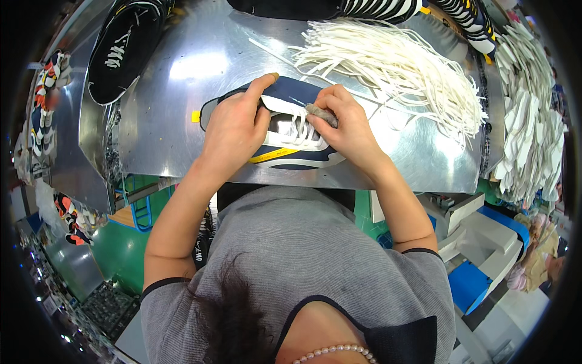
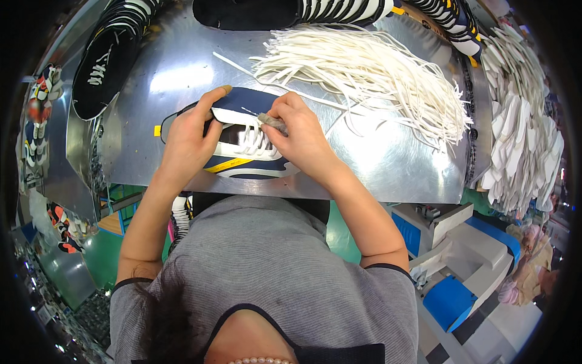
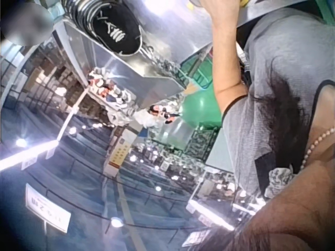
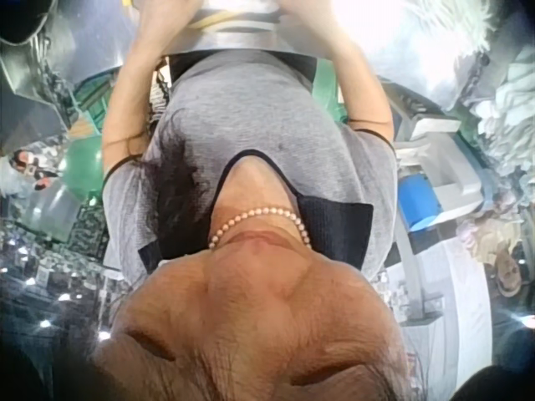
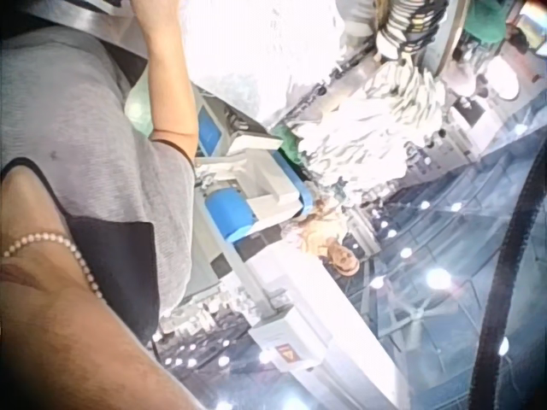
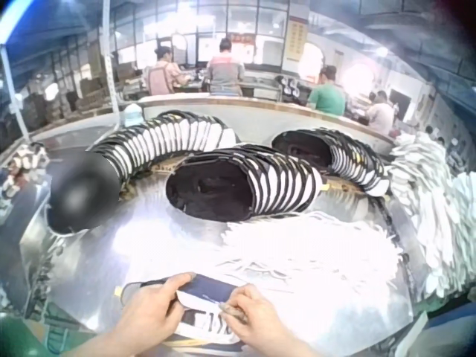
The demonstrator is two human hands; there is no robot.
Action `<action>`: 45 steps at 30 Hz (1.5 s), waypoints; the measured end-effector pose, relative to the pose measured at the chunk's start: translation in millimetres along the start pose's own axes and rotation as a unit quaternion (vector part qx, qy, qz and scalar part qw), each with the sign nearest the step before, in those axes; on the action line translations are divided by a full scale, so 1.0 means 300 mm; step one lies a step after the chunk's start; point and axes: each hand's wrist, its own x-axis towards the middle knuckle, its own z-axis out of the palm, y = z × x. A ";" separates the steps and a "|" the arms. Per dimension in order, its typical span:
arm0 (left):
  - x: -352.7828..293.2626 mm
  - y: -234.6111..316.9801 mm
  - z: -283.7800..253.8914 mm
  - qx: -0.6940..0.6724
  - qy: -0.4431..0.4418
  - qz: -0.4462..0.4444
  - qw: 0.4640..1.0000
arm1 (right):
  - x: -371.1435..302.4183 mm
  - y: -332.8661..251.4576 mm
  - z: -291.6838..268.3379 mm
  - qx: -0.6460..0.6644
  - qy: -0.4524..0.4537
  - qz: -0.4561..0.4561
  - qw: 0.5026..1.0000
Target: The person laces a blue and white shoe upper by threading a white lace through the eyelets by hand.
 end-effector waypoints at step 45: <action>-0.213 0.015 0.133 -0.758 -0.018 -0.254 0.600 | -0.150 0.005 0.011 0.065 0.015 -0.133 0.989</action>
